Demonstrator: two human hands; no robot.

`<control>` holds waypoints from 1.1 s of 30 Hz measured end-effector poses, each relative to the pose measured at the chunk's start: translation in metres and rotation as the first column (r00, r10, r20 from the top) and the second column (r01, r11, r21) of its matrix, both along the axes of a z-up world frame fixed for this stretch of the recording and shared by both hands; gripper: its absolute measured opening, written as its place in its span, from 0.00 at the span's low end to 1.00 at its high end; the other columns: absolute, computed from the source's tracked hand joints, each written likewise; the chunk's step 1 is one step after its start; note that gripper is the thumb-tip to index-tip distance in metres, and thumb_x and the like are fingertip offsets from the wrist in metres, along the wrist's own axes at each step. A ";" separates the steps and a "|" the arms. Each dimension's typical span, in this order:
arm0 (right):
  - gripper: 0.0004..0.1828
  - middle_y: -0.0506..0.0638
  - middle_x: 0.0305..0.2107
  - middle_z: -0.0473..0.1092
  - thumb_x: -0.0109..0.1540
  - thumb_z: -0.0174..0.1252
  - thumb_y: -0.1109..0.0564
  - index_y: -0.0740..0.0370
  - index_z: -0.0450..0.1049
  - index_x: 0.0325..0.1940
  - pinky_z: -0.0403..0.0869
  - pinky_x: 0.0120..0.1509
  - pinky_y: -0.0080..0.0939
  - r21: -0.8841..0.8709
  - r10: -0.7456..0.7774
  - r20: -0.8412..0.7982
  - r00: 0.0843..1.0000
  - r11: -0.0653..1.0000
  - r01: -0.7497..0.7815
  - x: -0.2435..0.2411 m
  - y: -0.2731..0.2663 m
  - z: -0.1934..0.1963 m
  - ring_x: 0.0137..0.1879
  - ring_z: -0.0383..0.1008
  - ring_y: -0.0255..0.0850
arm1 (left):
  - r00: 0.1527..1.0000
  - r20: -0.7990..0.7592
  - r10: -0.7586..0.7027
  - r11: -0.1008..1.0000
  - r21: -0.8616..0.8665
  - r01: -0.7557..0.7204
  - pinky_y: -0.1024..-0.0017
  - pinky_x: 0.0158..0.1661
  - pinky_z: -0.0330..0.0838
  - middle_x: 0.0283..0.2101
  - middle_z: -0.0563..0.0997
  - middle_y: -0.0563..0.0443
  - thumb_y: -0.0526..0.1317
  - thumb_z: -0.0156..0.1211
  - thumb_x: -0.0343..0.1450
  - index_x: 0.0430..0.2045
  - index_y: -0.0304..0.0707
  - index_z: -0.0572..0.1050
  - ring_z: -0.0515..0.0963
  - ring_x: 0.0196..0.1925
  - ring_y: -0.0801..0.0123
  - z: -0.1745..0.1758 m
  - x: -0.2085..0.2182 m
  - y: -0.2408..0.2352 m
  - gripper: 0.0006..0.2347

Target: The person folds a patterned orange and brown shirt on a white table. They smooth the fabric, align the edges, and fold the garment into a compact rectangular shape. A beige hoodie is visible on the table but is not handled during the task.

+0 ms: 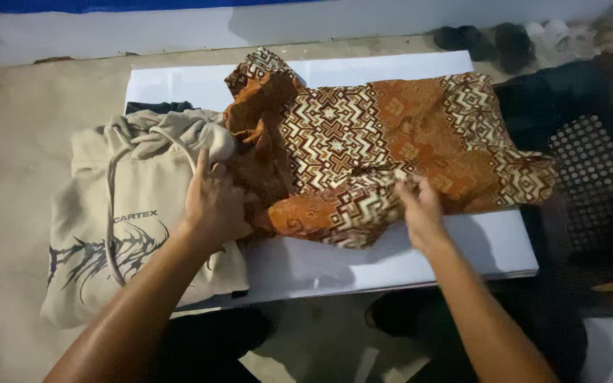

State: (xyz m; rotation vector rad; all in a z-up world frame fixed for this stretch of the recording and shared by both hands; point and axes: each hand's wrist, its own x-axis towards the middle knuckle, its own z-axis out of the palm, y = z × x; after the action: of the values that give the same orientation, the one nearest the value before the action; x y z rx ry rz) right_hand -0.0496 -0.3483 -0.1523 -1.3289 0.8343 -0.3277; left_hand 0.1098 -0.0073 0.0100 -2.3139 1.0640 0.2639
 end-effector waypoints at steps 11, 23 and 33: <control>0.15 0.48 0.46 0.72 0.69 0.49 0.60 0.57 0.68 0.60 0.73 0.56 0.34 -0.084 0.314 0.255 0.915 0.950 -0.302 0.055 -0.005 0.038 0.52 0.71 0.33 | 0.993 -0.096 0.072 0.964 -0.247 -0.094 0.46 0.70 0.34 0.40 0.80 0.40 0.85 0.42 0.57 0.28 0.40 0.87 0.71 0.59 0.55 0.027 -0.005 -0.002 0.45; 0.15 0.56 0.37 0.77 0.68 0.56 0.50 0.66 0.69 0.48 0.80 0.41 0.47 0.251 0.135 -0.018 0.991 0.960 -0.126 0.052 -0.002 0.061 0.37 0.80 0.42 | 0.973 0.218 0.074 0.926 -0.378 0.015 0.45 0.69 0.49 0.47 0.80 0.46 0.39 0.58 0.71 0.49 0.41 0.75 0.75 0.60 0.55 -0.021 -0.007 0.000 0.13; 0.18 0.54 0.44 0.78 0.69 0.54 0.50 0.67 0.74 0.54 0.80 0.51 0.45 0.501 0.290 0.222 0.931 0.785 -0.365 0.065 -0.004 0.037 0.44 0.81 0.40 | 0.897 -0.435 0.072 0.985 -0.112 -0.133 0.59 0.58 0.69 0.44 0.82 0.39 0.58 0.55 0.74 0.64 0.33 0.62 0.83 0.45 0.55 -0.037 -0.059 -0.036 0.31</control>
State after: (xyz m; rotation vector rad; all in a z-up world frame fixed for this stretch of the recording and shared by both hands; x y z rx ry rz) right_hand 0.0154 -0.3518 -0.1157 -0.8842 0.5085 0.0976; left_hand 0.0511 -0.0429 -0.0274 -2.5062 1.1981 0.7983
